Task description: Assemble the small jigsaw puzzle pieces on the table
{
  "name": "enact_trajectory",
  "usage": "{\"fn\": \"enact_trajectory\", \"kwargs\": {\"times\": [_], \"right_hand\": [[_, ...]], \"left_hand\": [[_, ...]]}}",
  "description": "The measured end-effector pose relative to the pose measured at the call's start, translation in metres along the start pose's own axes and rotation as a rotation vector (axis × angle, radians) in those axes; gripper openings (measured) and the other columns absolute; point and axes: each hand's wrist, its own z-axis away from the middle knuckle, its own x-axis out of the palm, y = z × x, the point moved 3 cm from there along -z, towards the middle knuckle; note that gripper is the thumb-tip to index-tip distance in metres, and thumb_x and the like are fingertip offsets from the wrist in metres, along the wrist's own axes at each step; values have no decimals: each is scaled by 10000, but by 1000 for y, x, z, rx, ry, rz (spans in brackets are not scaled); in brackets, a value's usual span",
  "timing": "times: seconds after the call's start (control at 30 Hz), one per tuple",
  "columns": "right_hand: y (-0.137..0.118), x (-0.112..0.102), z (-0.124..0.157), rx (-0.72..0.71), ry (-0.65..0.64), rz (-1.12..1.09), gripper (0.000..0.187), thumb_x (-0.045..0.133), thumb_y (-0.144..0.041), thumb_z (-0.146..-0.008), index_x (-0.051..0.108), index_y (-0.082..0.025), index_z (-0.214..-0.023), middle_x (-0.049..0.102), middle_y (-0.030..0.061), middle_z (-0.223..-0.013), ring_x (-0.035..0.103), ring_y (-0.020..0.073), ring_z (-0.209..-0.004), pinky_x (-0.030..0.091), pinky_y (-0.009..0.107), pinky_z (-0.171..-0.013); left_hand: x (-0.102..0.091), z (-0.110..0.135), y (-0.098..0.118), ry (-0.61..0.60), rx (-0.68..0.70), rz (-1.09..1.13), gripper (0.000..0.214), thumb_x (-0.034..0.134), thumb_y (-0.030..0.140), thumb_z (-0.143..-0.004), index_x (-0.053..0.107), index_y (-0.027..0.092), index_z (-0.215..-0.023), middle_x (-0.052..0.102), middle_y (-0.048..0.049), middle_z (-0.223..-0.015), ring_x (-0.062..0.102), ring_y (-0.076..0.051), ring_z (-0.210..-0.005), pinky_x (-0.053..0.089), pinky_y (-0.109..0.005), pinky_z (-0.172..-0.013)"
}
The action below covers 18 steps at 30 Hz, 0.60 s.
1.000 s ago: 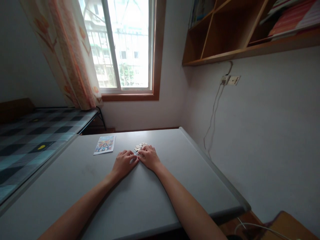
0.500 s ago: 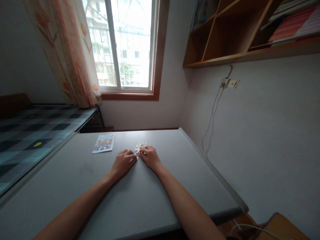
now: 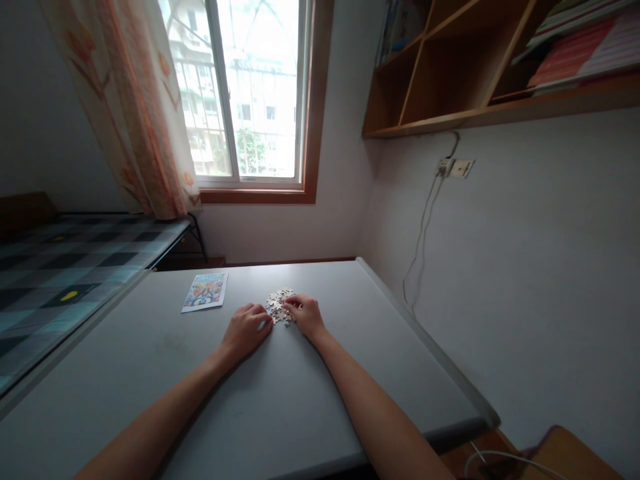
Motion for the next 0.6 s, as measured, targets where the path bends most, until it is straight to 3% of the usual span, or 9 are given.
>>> {"fn": "enact_trajectory", "kwargs": {"times": [0.4, 0.6], "right_hand": [[10, -10, -3, 70, 80, -141, 181, 655, -346, -738, 710, -179, -779, 700, 36, -736, 596, 147, -631, 485, 265, -623], [4, -11, -3, -13, 68, -84, 122, 612, -259, -773, 713, -193, -796, 690, 34, -784, 594, 141, -661, 486, 265, -659]], "left_hand": [[1, 1, -1, -16, 8, 32, 211, 528, 352, -858, 698, 246, -793, 652, -29, -866, 544, -176, -835, 428, -312, -752], [2, 1, -2, -22, -5, 46, 227, 511, 354, -869, 705, 253, -811, 657, -32, -866, 548, -175, -825, 436, -308, -753]]}}
